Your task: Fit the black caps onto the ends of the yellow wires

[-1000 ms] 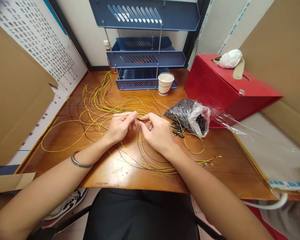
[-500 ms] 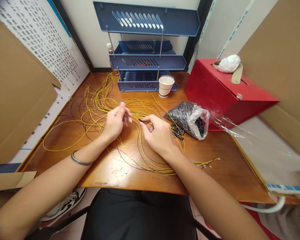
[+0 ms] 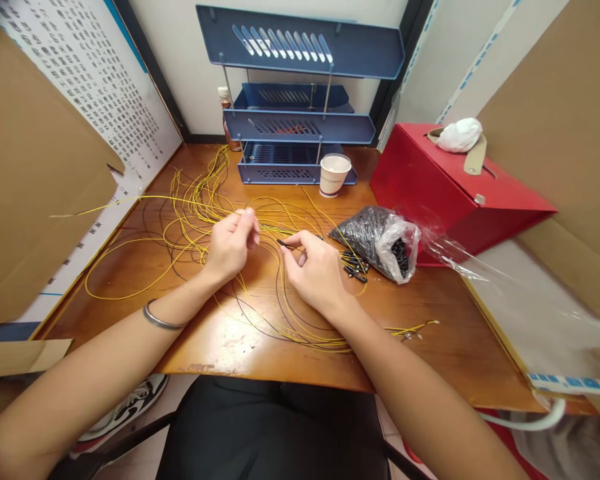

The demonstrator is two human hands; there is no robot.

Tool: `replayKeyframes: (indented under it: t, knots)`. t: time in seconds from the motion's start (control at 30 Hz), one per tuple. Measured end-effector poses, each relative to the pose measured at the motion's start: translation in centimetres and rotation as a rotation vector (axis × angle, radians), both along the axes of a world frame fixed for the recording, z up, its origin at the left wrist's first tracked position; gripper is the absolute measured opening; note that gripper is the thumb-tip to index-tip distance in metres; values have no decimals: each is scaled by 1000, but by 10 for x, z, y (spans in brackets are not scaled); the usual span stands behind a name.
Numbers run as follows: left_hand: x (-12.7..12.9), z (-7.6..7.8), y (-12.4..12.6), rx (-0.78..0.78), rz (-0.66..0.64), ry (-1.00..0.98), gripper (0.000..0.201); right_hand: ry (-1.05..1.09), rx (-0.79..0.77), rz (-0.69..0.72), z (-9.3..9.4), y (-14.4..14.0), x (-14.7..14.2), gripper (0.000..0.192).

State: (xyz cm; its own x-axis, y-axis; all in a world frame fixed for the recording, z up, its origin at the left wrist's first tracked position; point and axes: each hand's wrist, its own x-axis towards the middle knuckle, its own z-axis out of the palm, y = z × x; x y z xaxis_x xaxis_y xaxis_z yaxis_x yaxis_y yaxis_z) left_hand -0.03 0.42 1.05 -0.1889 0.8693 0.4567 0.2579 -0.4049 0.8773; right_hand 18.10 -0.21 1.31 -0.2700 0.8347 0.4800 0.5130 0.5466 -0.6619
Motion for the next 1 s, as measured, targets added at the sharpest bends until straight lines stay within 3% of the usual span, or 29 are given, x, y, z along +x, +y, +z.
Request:
replayKeyframes:
  t: [0.13, 0.23, 0.43, 0.53, 0.77, 1.0]
  knots:
    - [-10, -1, 11, 11, 241, -280, 47, -12, -5, 9, 0, -2, 0, 8]
    - [-10, -5, 13, 2, 166, -275, 45, -5, -7, 20, -1, -3, 0, 8]
    - [1, -3, 0, -60, -151, 24, 48, 24, 1, 24, -2, -2, 0, 7]
    - [3, 0, -5, -88, -215, 95, 43, 29, 16, 26, -3, -1, 0, 8]
    - [3, -2, -4, -82, -248, 46, 34, 49, 13, 36, -3, 0, 0, 8]
    - [8, -2, -1, -52, -112, -155, 36, 11, -13, -38, -1, -1, -1, 10]
